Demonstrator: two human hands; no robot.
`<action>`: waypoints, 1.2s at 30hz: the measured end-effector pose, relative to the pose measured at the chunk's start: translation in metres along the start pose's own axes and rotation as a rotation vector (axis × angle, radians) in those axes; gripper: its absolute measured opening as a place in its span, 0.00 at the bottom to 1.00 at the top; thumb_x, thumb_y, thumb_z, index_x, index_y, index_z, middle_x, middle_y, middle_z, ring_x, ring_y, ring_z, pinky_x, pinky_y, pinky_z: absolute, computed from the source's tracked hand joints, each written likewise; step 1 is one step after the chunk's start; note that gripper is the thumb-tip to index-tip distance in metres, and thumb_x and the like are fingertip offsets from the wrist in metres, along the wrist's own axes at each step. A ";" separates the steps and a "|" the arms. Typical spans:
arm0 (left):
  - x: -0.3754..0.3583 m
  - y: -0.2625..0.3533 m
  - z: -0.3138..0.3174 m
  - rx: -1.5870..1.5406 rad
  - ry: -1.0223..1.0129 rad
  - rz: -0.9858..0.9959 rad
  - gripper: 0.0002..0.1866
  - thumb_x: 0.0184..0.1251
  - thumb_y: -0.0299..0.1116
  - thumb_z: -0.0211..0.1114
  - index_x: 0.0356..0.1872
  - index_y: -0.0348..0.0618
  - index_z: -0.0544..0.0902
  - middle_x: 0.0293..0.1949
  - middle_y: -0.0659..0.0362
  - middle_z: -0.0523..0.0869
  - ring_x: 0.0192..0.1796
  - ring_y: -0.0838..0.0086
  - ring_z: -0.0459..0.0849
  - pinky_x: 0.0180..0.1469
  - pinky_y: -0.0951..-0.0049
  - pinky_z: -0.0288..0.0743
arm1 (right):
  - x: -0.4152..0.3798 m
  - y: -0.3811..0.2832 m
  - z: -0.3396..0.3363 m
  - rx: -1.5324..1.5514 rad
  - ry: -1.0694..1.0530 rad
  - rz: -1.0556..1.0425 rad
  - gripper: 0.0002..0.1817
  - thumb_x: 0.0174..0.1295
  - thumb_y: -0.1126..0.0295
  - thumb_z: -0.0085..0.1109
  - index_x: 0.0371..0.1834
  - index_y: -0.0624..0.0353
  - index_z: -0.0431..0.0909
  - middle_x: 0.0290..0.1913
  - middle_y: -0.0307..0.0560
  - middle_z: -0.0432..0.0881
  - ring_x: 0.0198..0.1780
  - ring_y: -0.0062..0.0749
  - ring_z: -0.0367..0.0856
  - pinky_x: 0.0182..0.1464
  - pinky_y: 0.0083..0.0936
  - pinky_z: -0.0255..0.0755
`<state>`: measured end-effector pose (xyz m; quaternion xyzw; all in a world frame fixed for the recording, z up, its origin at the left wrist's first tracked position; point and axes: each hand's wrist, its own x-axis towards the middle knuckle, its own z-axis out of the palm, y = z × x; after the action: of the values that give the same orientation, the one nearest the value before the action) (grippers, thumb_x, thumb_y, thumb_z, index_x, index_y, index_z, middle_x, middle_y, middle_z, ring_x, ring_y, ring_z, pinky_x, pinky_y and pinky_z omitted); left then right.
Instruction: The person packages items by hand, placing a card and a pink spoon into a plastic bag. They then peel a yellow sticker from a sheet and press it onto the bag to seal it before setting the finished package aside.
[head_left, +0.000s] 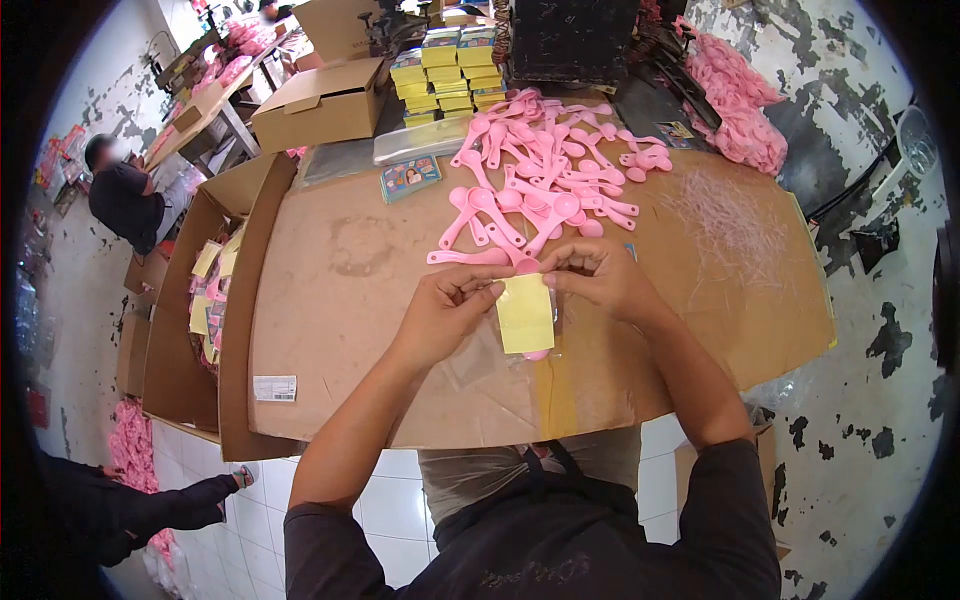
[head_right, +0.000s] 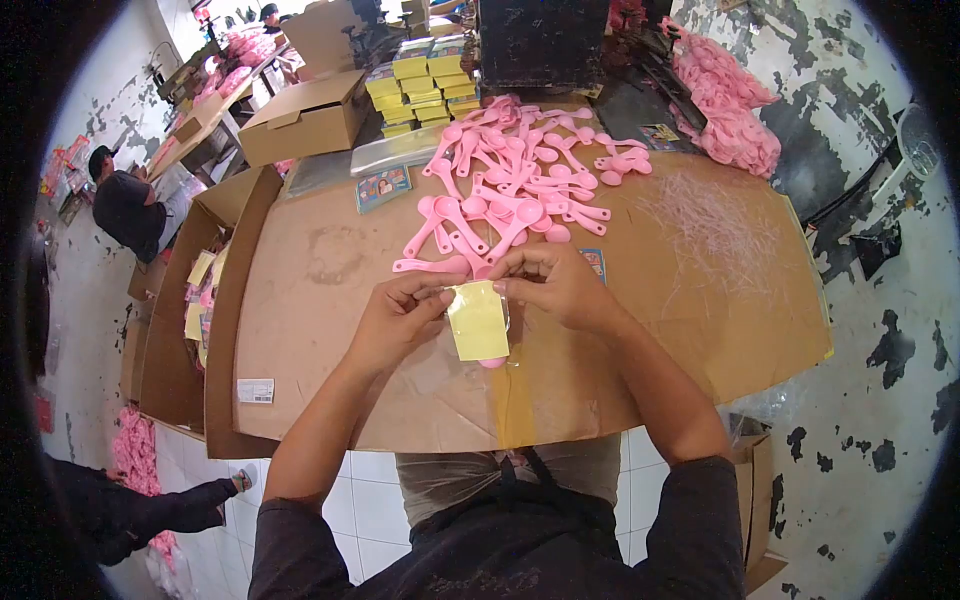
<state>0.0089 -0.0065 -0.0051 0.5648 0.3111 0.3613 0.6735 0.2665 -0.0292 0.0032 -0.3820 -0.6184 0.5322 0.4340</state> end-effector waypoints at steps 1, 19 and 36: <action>0.000 0.000 0.001 0.011 0.012 0.011 0.15 0.78 0.26 0.64 0.61 0.39 0.86 0.39 0.67 0.89 0.28 0.93 0.71 0.28 0.86 0.60 | 0.000 0.001 0.000 -0.006 0.005 -0.006 0.09 0.71 0.77 0.65 0.50 0.69 0.84 0.47 0.44 0.88 0.49 0.23 0.86 0.55 0.24 0.80; 0.001 0.002 -0.006 0.071 0.053 0.007 0.14 0.74 0.27 0.70 0.56 0.34 0.83 0.41 0.62 0.90 0.39 0.84 0.86 0.44 0.82 0.82 | -0.002 -0.011 0.016 -0.294 -0.029 -0.055 0.29 0.66 0.73 0.71 0.70 0.61 0.73 0.45 0.41 0.83 0.45 0.21 0.81 0.50 0.23 0.76; -0.075 0.081 -0.262 -0.209 0.801 0.605 0.28 0.83 0.46 0.57 0.76 0.43 0.69 0.64 0.50 0.81 0.70 0.65 0.79 0.76 0.59 0.70 | -0.009 0.008 0.022 -0.951 -0.159 -0.315 0.08 0.66 0.69 0.65 0.44 0.59 0.86 0.48 0.47 0.81 0.55 0.45 0.79 0.59 0.40 0.73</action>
<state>-0.2596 0.0795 0.0317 0.3765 0.3295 0.7573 0.4197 0.2489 -0.0438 -0.0067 -0.3976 -0.8736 0.1473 0.2389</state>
